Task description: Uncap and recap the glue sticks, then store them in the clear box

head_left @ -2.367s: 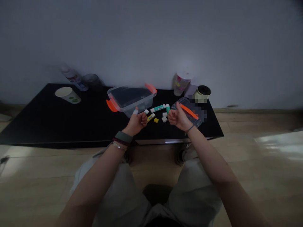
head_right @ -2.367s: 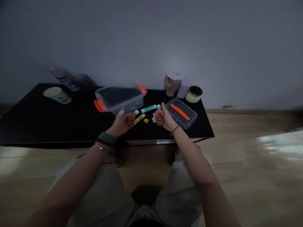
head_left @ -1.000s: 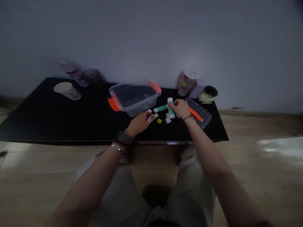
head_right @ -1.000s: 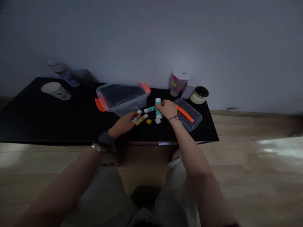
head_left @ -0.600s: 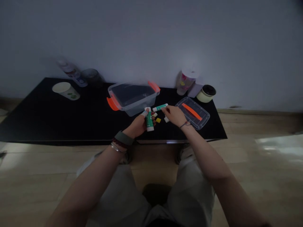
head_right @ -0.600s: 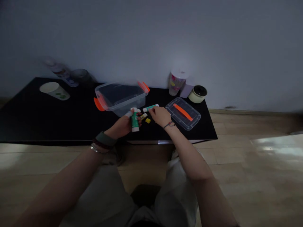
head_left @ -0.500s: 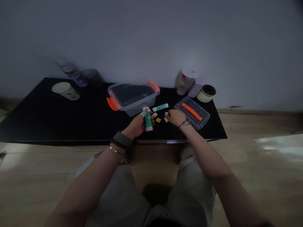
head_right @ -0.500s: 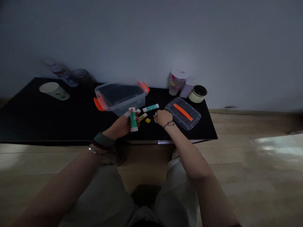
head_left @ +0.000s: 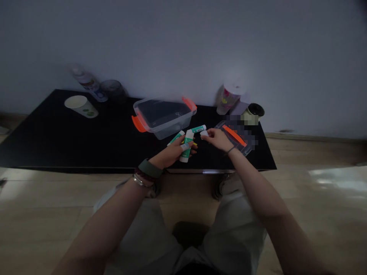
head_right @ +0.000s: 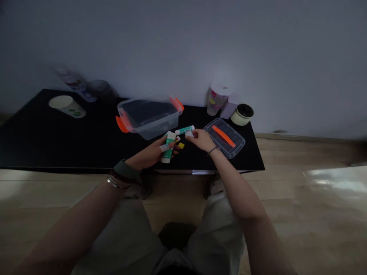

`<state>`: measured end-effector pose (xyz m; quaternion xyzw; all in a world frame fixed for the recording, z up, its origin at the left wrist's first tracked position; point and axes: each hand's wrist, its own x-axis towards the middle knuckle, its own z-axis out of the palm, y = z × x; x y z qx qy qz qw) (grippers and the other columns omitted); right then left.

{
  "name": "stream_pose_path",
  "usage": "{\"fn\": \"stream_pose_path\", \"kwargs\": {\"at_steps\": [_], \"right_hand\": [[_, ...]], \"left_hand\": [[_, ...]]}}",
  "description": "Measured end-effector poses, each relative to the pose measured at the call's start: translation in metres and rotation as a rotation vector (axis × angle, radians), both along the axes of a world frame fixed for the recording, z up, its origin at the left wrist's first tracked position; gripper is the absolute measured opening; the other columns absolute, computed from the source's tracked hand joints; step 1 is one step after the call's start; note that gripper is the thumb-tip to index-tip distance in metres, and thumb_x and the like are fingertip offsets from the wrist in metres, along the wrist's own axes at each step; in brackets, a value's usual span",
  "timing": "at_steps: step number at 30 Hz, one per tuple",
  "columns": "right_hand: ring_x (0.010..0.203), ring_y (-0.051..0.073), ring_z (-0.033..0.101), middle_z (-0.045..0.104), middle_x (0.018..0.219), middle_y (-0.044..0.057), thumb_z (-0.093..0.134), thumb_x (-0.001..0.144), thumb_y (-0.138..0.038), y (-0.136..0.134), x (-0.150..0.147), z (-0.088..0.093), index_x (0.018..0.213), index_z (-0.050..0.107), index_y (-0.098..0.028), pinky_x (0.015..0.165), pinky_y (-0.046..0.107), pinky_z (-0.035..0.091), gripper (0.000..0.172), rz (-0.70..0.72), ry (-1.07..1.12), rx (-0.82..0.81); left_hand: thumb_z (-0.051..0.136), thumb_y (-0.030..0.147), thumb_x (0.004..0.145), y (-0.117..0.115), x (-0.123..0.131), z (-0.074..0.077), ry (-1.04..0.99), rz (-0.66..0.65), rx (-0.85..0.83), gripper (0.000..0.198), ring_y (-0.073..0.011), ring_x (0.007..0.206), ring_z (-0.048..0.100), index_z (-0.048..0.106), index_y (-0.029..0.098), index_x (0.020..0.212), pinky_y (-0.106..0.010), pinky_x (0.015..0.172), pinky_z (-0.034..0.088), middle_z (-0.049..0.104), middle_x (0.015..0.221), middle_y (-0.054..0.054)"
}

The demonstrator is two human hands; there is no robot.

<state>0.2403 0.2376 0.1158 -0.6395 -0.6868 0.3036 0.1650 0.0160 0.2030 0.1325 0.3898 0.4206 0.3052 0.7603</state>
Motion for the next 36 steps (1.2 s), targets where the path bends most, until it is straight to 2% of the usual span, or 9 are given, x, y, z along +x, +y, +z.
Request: {"fn": "stream_pose_path", "kwargs": {"at_steps": [3,5,8,12,19,23,27,33,36], "right_hand": [[0.069,0.014,0.059,0.071,0.086,0.005,0.071,0.083,-0.044,-0.002,0.003,0.005,0.104,0.070,-0.013,0.065,0.025,0.044,0.037,0.065,0.273,0.062],[0.069,0.013,0.056,0.069,0.086,0.003,0.074,0.079,-0.043,-0.005,0.002,0.006,0.105,0.070,-0.014,0.065,0.026,0.044,0.040,0.122,0.352,0.116],[0.072,0.013,0.057,0.069,0.088,0.003,0.074,0.079,-0.045,-0.009,0.000,0.007,0.106,0.070,-0.016,0.069,0.027,0.045,0.040,0.180,0.461,0.106],[0.074,0.014,0.060,0.070,0.089,0.003,0.079,0.072,-0.044,-0.010,0.000,0.011,0.101,0.070,-0.017,0.070,0.028,0.048,0.040,0.130,0.568,0.071],[0.074,0.014,0.062,0.072,0.088,0.005,0.074,0.076,-0.062,-0.015,-0.013,0.013,0.091,0.069,-0.018,0.053,0.021,0.043,0.047,-0.068,0.853,-0.105],[0.074,0.013,0.062,0.070,0.082,0.003,0.075,0.074,-0.065,-0.023,-0.025,0.010,0.089,0.071,-0.018,0.055,0.020,0.046,0.049,-0.064,0.970,-0.266],[0.076,0.013,0.063,0.068,0.080,0.002,0.076,0.076,-0.061,-0.028,-0.031,0.013,0.089,0.069,-0.019,0.061,0.022,0.051,0.045,-0.050,1.074,-0.313],[0.073,0.013,0.061,0.066,0.081,0.000,0.077,0.076,-0.062,-0.033,-0.039,0.016,0.091,0.065,-0.020,0.066,0.025,0.053,0.046,0.070,1.124,-0.326],[0.073,0.012,0.058,0.063,0.082,-0.001,0.075,0.076,-0.066,-0.034,-0.041,0.016,0.094,0.064,-0.021,0.066,0.025,0.051,0.049,0.134,1.048,-0.248]], "left_hand": [[0.078,0.043,0.083,-0.003,0.001,0.002,0.026,-0.078,-0.008,0.051,-0.0145,0.075,0.068,0.055,0.021,0.123,-0.026,0.067,0.052,0.069,0.091,-0.004],[0.077,0.047,0.083,-0.006,0.002,0.002,0.052,-0.105,-0.002,0.053,-0.0135,0.072,0.066,0.054,0.022,0.123,-0.025,0.064,0.051,0.067,0.085,-0.002],[0.075,0.050,0.084,-0.008,0.005,0.000,0.065,-0.115,0.024,0.049,-0.0096,0.061,0.059,0.055,0.020,0.117,-0.022,0.058,0.047,0.061,0.075,0.002],[0.072,0.050,0.086,-0.008,0.007,-0.003,0.052,-0.144,0.054,0.043,-0.0077,0.057,0.051,0.053,0.019,0.108,-0.020,0.054,0.042,0.055,0.070,0.004],[0.071,0.052,0.086,-0.008,0.009,-0.006,0.062,-0.184,0.115,0.045,-0.0070,0.056,0.052,0.053,0.018,0.109,-0.020,0.054,0.043,0.057,0.073,0.004],[0.072,0.056,0.083,-0.007,0.009,-0.006,0.034,-0.161,0.171,0.048,-0.0071,0.057,0.054,0.053,0.018,0.107,-0.019,0.053,0.043,0.059,0.075,0.003],[0.074,0.058,0.080,-0.009,0.009,-0.001,-0.017,-0.132,0.194,0.050,-0.0066,0.056,0.053,0.055,0.017,0.102,-0.018,0.051,0.041,0.060,0.075,0.002],[0.070,0.057,0.085,-0.017,0.009,0.016,-0.236,-0.081,0.009,0.043,-0.0063,0.051,0.047,0.055,0.016,0.090,-0.018,0.047,0.041,0.055,0.070,0.002],[0.066,0.058,0.088,-0.016,0.006,0.020,-0.267,-0.114,-0.072,0.043,-0.0055,0.047,0.043,0.053,0.017,0.086,-0.017,0.044,0.038,0.052,0.066,0.003]]}}
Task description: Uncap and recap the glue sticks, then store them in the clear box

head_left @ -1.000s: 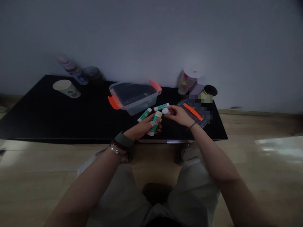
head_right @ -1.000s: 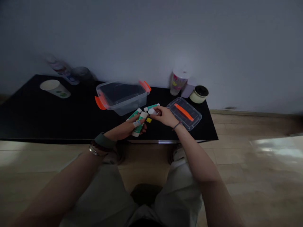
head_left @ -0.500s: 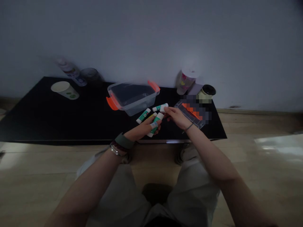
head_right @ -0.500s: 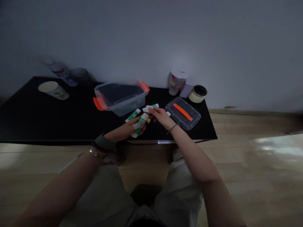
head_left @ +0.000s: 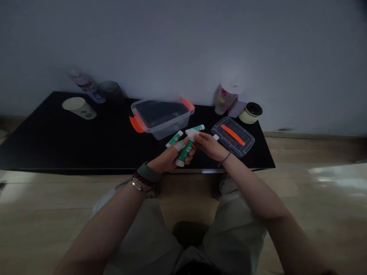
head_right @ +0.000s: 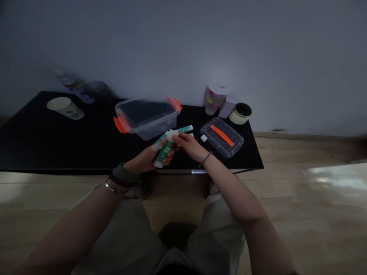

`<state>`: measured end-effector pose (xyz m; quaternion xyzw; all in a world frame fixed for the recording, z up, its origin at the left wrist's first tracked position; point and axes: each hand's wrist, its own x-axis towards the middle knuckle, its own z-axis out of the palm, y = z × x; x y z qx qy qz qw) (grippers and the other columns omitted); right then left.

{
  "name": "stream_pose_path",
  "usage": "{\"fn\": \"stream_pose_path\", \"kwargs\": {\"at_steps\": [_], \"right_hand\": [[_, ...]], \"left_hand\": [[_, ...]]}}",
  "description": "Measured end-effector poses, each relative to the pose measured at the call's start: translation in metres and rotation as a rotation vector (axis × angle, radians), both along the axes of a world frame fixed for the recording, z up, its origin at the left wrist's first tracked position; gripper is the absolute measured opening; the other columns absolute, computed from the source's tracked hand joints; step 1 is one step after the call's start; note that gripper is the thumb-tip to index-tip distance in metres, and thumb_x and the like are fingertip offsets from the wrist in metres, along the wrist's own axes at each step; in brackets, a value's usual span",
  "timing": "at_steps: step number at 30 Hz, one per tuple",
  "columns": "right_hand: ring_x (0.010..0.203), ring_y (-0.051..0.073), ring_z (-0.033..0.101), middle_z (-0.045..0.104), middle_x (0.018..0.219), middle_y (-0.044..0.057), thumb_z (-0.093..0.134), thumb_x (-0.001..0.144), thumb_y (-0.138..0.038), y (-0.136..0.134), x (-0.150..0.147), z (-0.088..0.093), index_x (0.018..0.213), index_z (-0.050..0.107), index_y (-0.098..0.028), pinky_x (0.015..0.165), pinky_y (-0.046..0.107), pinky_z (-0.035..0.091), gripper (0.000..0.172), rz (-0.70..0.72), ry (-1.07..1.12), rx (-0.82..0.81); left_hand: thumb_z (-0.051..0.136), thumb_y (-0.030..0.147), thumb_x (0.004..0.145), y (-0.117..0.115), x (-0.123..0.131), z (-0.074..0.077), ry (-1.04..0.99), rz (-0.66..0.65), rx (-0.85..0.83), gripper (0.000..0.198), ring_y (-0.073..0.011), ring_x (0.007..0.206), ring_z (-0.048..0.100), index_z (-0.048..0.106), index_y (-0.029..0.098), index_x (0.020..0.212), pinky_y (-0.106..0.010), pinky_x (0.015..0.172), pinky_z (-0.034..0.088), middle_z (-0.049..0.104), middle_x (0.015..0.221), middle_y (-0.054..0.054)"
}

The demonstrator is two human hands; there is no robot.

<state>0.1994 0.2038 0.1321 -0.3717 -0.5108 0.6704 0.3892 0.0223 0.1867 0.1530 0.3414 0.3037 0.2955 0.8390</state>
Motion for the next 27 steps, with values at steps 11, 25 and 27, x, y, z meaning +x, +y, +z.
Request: {"fn": "stream_pose_path", "kwargs": {"at_steps": [11,25,27], "right_hand": [[0.059,0.012,0.044,0.048,0.064,-0.002,0.043,0.099,-0.058,-0.008,0.011,0.020,0.072,0.052,-0.020,0.059,0.027,0.032,0.047,-0.176,-0.607,0.607],[0.060,0.015,0.048,0.056,0.070,0.000,0.035,0.102,-0.029,-0.023,-0.007,0.013,0.083,0.053,-0.023,0.064,0.028,0.031,0.026,-0.172,-0.887,0.522],[0.060,0.016,0.048,0.056,0.070,0.000,0.034,0.102,-0.030,-0.023,-0.008,0.014,0.083,0.052,-0.023,0.064,0.028,0.032,0.027,-0.164,-0.880,0.509]], "left_hand": [[0.063,0.066,0.085,-0.007,-0.002,-0.008,0.281,-0.166,0.284,0.049,-0.0070,0.052,0.045,0.054,0.018,0.093,-0.018,0.045,0.035,0.053,0.070,0.002],[0.043,0.043,0.099,-0.018,0.003,-0.015,0.918,-0.148,1.004,0.044,-0.0294,0.089,0.069,0.050,0.012,0.130,-0.039,0.079,0.049,0.070,0.101,-0.016],[0.042,0.043,0.100,-0.018,0.003,-0.014,1.020,-0.195,1.039,0.043,-0.0315,0.091,0.070,0.050,0.012,0.129,-0.039,0.079,0.049,0.070,0.102,-0.018]]}}
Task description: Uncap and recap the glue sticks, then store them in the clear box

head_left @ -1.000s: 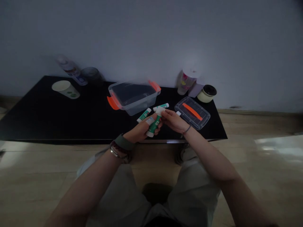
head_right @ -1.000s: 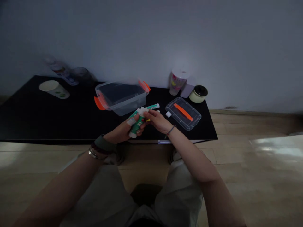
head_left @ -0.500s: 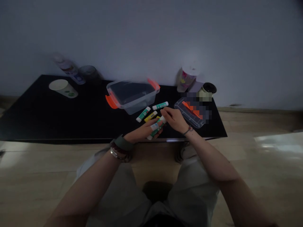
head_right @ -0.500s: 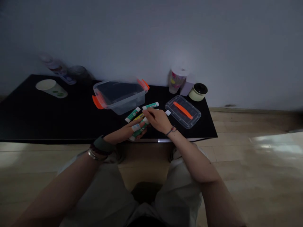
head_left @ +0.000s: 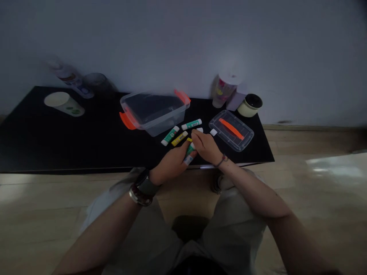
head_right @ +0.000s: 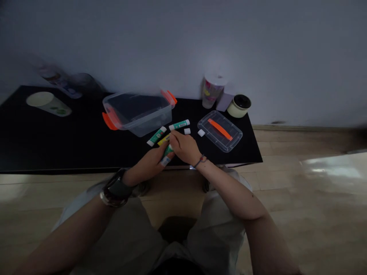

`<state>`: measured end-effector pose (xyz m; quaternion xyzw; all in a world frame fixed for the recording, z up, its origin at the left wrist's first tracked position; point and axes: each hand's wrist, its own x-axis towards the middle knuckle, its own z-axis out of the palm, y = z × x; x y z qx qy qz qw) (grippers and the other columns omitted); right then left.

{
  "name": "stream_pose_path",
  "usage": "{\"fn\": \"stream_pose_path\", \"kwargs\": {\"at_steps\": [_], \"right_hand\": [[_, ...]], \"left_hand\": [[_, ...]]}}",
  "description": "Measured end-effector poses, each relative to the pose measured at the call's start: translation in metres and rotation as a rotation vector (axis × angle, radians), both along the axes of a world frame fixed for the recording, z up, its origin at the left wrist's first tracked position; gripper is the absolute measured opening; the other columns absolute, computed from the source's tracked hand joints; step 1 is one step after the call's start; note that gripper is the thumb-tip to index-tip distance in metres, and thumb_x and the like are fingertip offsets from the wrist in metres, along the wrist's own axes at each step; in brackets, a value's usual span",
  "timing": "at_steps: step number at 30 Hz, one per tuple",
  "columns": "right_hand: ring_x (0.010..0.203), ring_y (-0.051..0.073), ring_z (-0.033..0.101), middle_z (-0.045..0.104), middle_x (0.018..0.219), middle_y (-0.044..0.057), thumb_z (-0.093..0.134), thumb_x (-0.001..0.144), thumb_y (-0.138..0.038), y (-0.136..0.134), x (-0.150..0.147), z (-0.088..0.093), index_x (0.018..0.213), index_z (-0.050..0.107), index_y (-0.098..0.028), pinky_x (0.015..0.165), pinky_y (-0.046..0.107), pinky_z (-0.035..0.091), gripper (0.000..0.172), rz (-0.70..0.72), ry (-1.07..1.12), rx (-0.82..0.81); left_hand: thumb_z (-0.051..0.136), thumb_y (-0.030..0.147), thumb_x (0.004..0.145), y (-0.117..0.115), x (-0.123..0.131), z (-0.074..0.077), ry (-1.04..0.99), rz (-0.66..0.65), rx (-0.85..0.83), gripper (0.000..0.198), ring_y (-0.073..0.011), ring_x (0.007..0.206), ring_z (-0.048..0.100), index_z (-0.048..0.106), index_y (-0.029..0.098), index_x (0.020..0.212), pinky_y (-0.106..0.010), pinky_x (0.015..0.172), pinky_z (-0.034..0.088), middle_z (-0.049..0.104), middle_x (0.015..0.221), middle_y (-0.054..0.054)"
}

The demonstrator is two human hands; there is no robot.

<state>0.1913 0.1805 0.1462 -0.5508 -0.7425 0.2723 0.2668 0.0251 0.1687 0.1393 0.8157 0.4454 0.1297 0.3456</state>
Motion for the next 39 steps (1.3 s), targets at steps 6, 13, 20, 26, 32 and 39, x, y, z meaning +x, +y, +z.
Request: {"fn": "stream_pose_path", "kwargs": {"at_steps": [6,13,20,26,32,39], "right_hand": [[0.066,0.018,0.054,0.062,0.075,0.004,0.037,0.102,-0.026,0.003,-0.005,-0.006,0.080,0.054,-0.022,0.064,0.031,0.032,0.028,-0.094,-0.114,-0.027],[0.079,0.023,0.061,0.067,0.084,0.010,0.037,0.105,-0.030,0.005,-0.012,-0.014,0.090,0.062,-0.020,0.070,0.032,0.039,0.031,-0.161,-0.187,-0.089],[0.078,0.022,0.061,0.065,0.081,0.007,0.039,0.105,-0.043,0.002,-0.004,0.002,0.085,0.060,-0.023,0.071,0.032,0.041,0.036,-0.102,0.052,-0.165],[0.068,0.018,0.055,0.057,0.071,0.000,0.043,0.103,-0.049,-0.016,0.006,0.038,0.093,0.055,-0.024,0.066,0.030,0.036,0.030,0.011,0.100,0.005],[0.077,0.020,0.059,0.056,0.072,0.002,0.046,0.100,-0.049,-0.019,0.004,0.033,0.097,0.057,-0.024,0.067,0.029,0.036,0.027,-0.013,0.023,0.069],[0.065,0.017,0.053,0.054,0.069,0.000,0.046,0.101,-0.039,-0.010,-0.002,0.024,0.091,0.056,-0.023,0.066,0.029,0.035,0.022,-0.084,0.019,0.015]], "left_hand": [[0.043,0.040,0.101,0.001,0.001,0.006,0.263,-0.017,0.125,0.037,-0.0327,0.089,0.071,0.052,0.012,0.123,-0.036,0.073,0.049,0.070,0.101,-0.020],[0.042,0.038,0.102,-0.003,0.006,0.011,0.415,0.017,0.209,0.036,-0.0317,0.090,0.071,0.052,0.011,0.123,-0.033,0.069,0.049,0.070,0.103,-0.021],[0.047,0.041,0.100,0.004,0.001,0.010,0.274,0.008,0.162,0.038,-0.0320,0.092,0.070,0.052,0.012,0.124,-0.036,0.075,0.051,0.069,0.106,-0.018],[0.048,0.040,0.098,0.010,-0.007,0.017,-0.169,-0.071,0.075,0.039,-0.0277,0.097,0.066,0.050,0.015,0.128,-0.037,0.085,0.050,0.065,0.114,-0.015],[0.057,0.040,0.094,0.006,-0.009,0.017,-0.088,-0.037,0.090,0.035,-0.0286,0.102,0.065,0.053,0.017,0.121,-0.036,0.086,0.050,0.066,0.108,-0.012],[0.054,0.040,0.096,0.007,-0.008,0.012,0.067,0.013,0.167,0.042,-0.0299,0.105,0.066,0.049,0.015,0.130,-0.036,0.087,0.050,0.066,0.114,-0.015]]}}
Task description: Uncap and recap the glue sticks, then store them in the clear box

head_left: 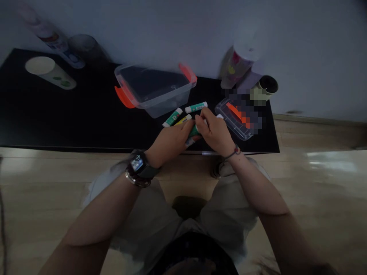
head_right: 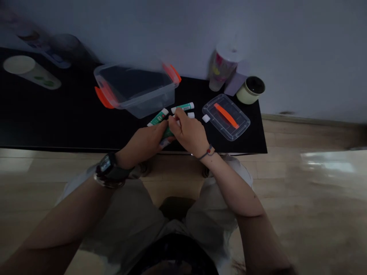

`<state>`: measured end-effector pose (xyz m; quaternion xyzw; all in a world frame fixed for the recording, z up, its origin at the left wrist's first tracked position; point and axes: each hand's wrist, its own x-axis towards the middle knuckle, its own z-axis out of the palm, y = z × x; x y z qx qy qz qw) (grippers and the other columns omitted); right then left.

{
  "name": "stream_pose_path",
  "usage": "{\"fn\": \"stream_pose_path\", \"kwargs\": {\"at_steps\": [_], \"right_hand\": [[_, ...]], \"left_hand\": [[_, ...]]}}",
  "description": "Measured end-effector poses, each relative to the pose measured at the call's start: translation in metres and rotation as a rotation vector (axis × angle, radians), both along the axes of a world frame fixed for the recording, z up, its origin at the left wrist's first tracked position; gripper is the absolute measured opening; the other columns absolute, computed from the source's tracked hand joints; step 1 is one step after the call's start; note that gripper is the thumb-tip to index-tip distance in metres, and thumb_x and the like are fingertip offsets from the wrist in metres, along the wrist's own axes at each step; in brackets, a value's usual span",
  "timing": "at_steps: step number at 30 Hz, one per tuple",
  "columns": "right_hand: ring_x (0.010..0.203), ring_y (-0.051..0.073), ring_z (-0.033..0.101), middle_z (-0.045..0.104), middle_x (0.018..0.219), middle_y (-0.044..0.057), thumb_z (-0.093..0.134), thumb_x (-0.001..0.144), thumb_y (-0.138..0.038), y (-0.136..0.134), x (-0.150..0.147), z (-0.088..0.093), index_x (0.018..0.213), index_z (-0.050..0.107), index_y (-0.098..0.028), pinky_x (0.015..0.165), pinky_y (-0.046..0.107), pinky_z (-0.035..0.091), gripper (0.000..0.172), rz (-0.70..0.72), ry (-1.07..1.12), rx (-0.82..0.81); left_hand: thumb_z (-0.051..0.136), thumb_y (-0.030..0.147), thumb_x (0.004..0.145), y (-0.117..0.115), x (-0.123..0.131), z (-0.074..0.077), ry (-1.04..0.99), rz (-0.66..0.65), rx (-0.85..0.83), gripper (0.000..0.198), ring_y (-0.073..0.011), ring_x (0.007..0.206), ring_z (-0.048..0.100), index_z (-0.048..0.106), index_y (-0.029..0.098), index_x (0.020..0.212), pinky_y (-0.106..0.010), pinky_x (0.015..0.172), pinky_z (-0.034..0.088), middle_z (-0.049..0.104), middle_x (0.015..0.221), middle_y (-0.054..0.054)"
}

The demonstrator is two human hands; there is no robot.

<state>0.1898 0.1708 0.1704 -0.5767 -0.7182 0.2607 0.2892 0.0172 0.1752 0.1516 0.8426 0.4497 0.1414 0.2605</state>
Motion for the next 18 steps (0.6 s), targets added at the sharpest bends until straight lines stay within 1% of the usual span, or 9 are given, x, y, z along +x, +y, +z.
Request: {"fn": "stream_pose_path", "kwargs": {"at_steps": [3,5,7,12,15,18], "right_hand": [[0.066,0.016,0.052,0.054,0.071,-0.001,0.051,0.100,-0.043,0.001,0.004,0.008,0.094,0.058,-0.022,0.068,0.029,0.037,0.023,0.069,0.080,-0.025],[0.072,0.016,0.054,0.055,0.076,-0.001,0.056,0.098,-0.045,0.000,0.009,0.013,0.100,0.060,-0.023,0.070,0.029,0.038,0.023,0.138,0.138,-0.052],[0.078,0.017,0.055,0.056,0.081,0.000,0.060,0.096,-0.045,0.000,0.013,0.015,0.107,0.062,-0.023,0.072,0.028,0.040,0.024,0.176,0.180,-0.082],[0.081,0.018,0.057,0.058,0.080,0.000,0.060,0.097,-0.044,-0.004,0.017,0.011,0.111,0.063,-0.023,0.074,0.029,0.041,0.025,0.156,0.185,-0.104],[0.081,0.018,0.058,0.060,0.081,0.000,0.057,0.098,-0.046,-0.004,0.017,0.006,0.112,0.062,-0.022,0.075,0.029,0.041,0.028,0.144,0.159,-0.082],[0.084,0.019,0.060,0.063,0.086,0.002,0.053,0.100,-0.047,-0.003,0.018,0.002,0.114,0.061,-0.021,0.077,0.030,0.043,0.030,0.182,0.118,-0.029]], "left_hand": [[0.052,0.040,0.098,0.003,-0.004,0.002,-0.041,-0.008,-0.011,0.042,-0.0301,0.104,0.066,0.049,0.015,0.132,-0.039,0.089,0.050,0.066,0.113,-0.014],[0.050,0.041,0.099,0.006,-0.007,0.002,-0.088,-0.021,-0.016,0.043,-0.0298,0.103,0.066,0.048,0.014,0.132,-0.040,0.090,0.050,0.065,0.113,-0.014],[0.050,0.043,0.099,0.008,-0.010,0.001,-0.120,-0.028,-0.009,0.044,-0.0295,0.103,0.066,0.048,0.014,0.132,-0.041,0.091,0.049,0.065,0.113,-0.014],[0.054,0.044,0.097,0.008,-0.009,-0.004,-0.063,-0.012,0.037,0.042,-0.0283,0.104,0.066,0.051,0.015,0.129,-0.039,0.091,0.050,0.067,0.112,-0.012],[0.052,0.041,0.098,0.007,-0.006,-0.004,-0.004,-0.019,0.078,0.040,-0.0282,0.104,0.066,0.051,0.015,0.129,-0.038,0.091,0.050,0.067,0.115,-0.013],[0.051,0.039,0.099,0.007,-0.006,-0.001,0.073,-0.032,0.111,0.042,-0.0285,0.106,0.066,0.049,0.015,0.134,-0.038,0.090,0.051,0.067,0.118,-0.015]]}}
